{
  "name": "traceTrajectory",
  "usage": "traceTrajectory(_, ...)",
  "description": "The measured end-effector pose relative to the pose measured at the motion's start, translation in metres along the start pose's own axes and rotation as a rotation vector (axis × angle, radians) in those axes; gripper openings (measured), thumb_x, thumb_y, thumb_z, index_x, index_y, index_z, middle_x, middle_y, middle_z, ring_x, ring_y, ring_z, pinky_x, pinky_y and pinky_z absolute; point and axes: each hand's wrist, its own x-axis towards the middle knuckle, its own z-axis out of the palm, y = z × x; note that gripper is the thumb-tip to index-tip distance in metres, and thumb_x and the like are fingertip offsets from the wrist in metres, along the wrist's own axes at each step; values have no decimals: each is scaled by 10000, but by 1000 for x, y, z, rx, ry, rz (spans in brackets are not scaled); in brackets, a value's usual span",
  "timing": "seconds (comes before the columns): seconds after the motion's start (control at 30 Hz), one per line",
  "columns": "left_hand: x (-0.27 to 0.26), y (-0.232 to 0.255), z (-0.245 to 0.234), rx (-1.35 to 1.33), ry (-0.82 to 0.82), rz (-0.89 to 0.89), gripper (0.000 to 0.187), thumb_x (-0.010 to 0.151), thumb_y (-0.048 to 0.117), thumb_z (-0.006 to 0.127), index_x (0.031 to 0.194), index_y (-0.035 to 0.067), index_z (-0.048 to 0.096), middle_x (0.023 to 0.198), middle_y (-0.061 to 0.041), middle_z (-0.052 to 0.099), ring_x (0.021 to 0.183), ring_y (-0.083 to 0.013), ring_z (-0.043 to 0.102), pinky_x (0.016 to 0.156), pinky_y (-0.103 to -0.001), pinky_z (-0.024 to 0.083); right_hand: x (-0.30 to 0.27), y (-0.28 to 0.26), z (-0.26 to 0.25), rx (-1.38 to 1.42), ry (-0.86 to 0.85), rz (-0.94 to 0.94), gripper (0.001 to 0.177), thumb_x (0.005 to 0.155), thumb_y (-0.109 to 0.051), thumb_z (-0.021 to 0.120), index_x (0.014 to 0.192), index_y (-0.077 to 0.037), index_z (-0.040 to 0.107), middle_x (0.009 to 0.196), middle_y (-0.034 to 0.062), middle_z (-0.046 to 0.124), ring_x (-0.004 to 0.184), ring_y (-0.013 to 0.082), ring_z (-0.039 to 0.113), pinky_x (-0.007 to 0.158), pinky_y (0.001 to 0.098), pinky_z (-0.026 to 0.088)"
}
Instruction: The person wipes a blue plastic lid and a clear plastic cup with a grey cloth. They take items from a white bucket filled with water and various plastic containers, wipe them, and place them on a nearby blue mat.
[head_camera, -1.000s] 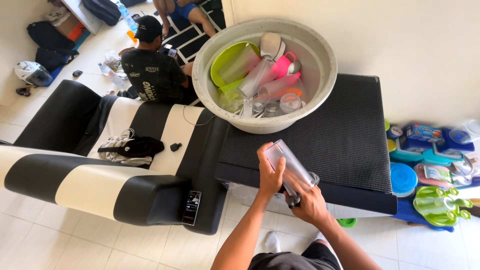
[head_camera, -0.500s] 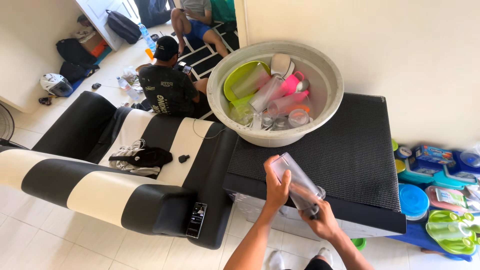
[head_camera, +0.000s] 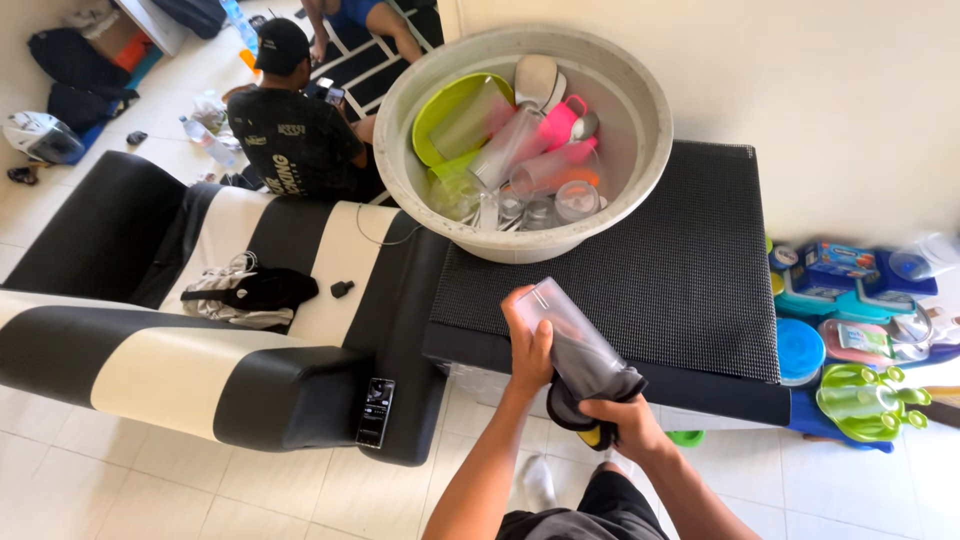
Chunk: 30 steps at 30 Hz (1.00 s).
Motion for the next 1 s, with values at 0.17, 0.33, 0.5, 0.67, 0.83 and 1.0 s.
traceTrajectory(0.17, -4, -8, -3, 47, 75, 20, 592, 1040, 413, 481, 1444, 10, 328, 1227, -188, 535, 1055, -218, 553, 945, -385, 498, 4, -8, 12, -513, 102, 74, 536, 783, -22, 797, 1293, -3, 632, 854, 102, 665, 686, 169, 601, 558, 339, 497)
traceTrajectory(0.33, -3, -13, -1, 35, 99, 39, 593, 1037, 415, 455, 1437, -6, 334, 1225, -191, 549, 1077, -226, 564, 959, -386, 497, 4, -34, 36, -874, -4, -150, 660, 782, -22, 756, 1409, -77, 556, 1060, 131, 707, 896, 205, 646, 783, 354, 544)
traceTrajectory(0.5, 0, -6, -1, 35, 93, 12, 552, 1046, 384, 445, 1419, -10, 344, 1194, -186, 600, 1059, -225, 588, 954, -382, 507, 5, -45, 50, -1215, -126, -596, 733, 743, 5, 661, 1451, -94, 499, 1345, 177, 648, 1204, 331, 652, 1011, 434, 495)
traceTrajectory(0.67, 4, 1, 2, 101, 75, -7, 511, 1047, 356, 463, 1391, -12, 379, 1174, -168, 615, 1048, -217, 600, 933, -381, 519, 6, -56, 56, -1735, -87, -550, 880, 674, -12, 654, 1515, -186, 464, 1391, 99, 651, 1189, 302, 621, 1177, 701, 54)
traceTrajectory(0.83, 10, 9, 5, 182, 80, 4, 496, 1053, 336, 502, 1395, -8, 400, 1173, -169, 620, 1042, -220, 613, 930, -384, 523, 10, -55, 49, -1816, -42, -505, 799, 779, -163, 727, 1526, -225, 451, 1345, 94, 650, 1175, 284, 632, 1186, 707, 56)
traceTrajectory(1.0, 11, 25, 8, 208, -10, -54, 590, 1010, 399, 583, 1411, 9, 398, 1075, -152, 650, 933, -216, 637, 824, -369, 542, 13, -42, 30, -1459, -33, -758, 655, 827, -194, 751, 1436, -108, 526, 1360, 148, 656, 1172, 363, 649, 987, 456, 522)
